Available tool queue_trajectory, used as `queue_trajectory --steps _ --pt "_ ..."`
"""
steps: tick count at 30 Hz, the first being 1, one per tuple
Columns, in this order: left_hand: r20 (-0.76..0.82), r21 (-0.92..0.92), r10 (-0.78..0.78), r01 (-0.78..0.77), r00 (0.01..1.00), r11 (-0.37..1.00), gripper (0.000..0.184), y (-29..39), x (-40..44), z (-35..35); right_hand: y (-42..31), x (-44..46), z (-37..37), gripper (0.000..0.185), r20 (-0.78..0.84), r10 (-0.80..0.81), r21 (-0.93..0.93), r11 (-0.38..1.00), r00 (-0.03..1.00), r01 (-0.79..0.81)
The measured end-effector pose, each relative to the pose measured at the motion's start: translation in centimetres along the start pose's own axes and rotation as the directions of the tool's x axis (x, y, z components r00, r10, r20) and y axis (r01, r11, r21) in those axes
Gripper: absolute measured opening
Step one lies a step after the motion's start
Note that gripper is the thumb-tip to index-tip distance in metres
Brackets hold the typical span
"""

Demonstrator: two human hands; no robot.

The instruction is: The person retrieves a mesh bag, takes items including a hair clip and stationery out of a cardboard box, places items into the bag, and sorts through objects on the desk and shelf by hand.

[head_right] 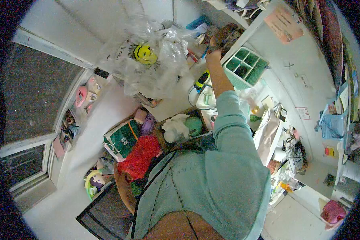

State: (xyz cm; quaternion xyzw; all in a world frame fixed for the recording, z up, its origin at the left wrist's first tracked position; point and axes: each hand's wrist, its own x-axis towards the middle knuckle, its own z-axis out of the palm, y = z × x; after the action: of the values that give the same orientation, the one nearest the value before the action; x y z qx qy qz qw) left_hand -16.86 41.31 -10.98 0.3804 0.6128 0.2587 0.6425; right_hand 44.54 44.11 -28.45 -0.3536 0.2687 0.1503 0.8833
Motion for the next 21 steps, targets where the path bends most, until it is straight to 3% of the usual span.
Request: queue_trajectory --steps 2,7,9,11,13,16,21 --pt "-0.01 0.005 -0.001 0.001 1.0 1.0 0.056 0.2 -0.2 0.2 0.1 0.8 0.5 0.029 -0.055 0.039 0.079 0.996 0.998 -0.034" --pt "-0.018 0.067 0.049 -0.048 0.999 0.997 0.056 -0.9 0.8 -0.8 1.5 1.9 0.7 0.028 -0.035 -0.123 0.11 0.986 0.992 0.126" --pt "-0.034 0.078 0.046 -0.044 0.998 0.996 0.056 -0.7 0.5 -0.6 1.4 2.2 0.1 0.029 -0.065 -0.14 -0.13 0.983 0.988 0.13" --pt "-0.023 0.07 0.029 -0.027 0.999 0.997 0.056 -0.6 0.4 -0.5 0.9 0.3 0.2 0.032 -0.052 -0.113 -0.116 0.988 0.992 0.106" --pt "0.017 0.056 0.018 -0.019 1.0 0.998 0.055 -1.2 0.6 -1.2 0.5 -2.5 0.3 0.035 0.014 -0.045 0.154 0.987 0.999 0.042" --pt "0.058 0.051 0.007 -0.01 0.998 0.999 0.055 -0.3 0.0 -0.3 1.5 0.2 -1.0 0.039 0.082 -0.012 0.088 0.996 0.997 0.005" --pt "0.018 0.092 0.024 -0.025 1.0 0.995 0.056 -0.6 0.4 0.1 1.7 2.2 -0.1 0.041 0.122 0.014 0.161 0.986 0.992 -0.033"
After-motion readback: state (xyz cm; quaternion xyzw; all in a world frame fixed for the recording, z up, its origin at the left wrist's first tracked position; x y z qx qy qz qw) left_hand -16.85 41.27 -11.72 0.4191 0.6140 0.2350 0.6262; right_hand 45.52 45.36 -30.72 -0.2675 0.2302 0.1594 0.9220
